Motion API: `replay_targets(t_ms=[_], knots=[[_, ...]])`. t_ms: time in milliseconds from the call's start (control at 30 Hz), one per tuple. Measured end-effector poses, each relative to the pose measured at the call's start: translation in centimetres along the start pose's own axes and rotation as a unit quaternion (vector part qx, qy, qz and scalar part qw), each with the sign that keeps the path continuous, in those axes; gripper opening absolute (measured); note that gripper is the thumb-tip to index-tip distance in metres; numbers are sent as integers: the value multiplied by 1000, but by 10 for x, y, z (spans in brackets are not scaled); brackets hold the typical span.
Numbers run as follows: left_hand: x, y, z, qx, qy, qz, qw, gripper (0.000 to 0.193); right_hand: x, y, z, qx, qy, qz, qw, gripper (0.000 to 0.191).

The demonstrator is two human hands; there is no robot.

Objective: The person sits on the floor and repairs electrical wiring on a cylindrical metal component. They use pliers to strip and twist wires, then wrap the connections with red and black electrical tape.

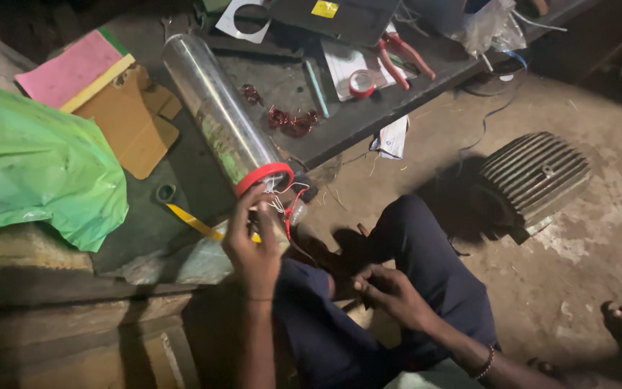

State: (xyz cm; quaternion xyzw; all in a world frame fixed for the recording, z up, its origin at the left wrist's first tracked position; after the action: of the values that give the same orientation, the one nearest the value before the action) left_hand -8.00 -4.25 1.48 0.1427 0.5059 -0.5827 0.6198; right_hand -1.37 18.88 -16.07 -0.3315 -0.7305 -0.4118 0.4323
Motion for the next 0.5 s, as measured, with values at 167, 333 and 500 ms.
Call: replay_targets(t_ms=[167, 333, 500], knots=[[8, 26, -14, 21, -110, -107, 988, 33, 10, -8, 2, 4, -43, 45, 998, 17], [33, 38, -15, 57, -142, -145, 978, 19, 52, -29, -3, -53, 14, 119, 991, 13], [47, 39, -3, 92, -148, -69, 982, 25, 132, -66, -23, -101, 91, 263, 955, 20]])
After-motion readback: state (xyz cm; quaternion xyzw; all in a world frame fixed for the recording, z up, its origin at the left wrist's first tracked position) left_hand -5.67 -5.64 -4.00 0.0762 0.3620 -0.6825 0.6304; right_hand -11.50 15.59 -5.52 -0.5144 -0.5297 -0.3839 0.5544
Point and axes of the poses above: each hand's wrist, its own y-axis away from the middle knuckle, its own z-axis out of the back of the hand, x = y × z, the point moved 3 cm from there along -y, towards the middle knuckle, and after that the axes turned 6 degrees about -y, right-handed, at the moved point
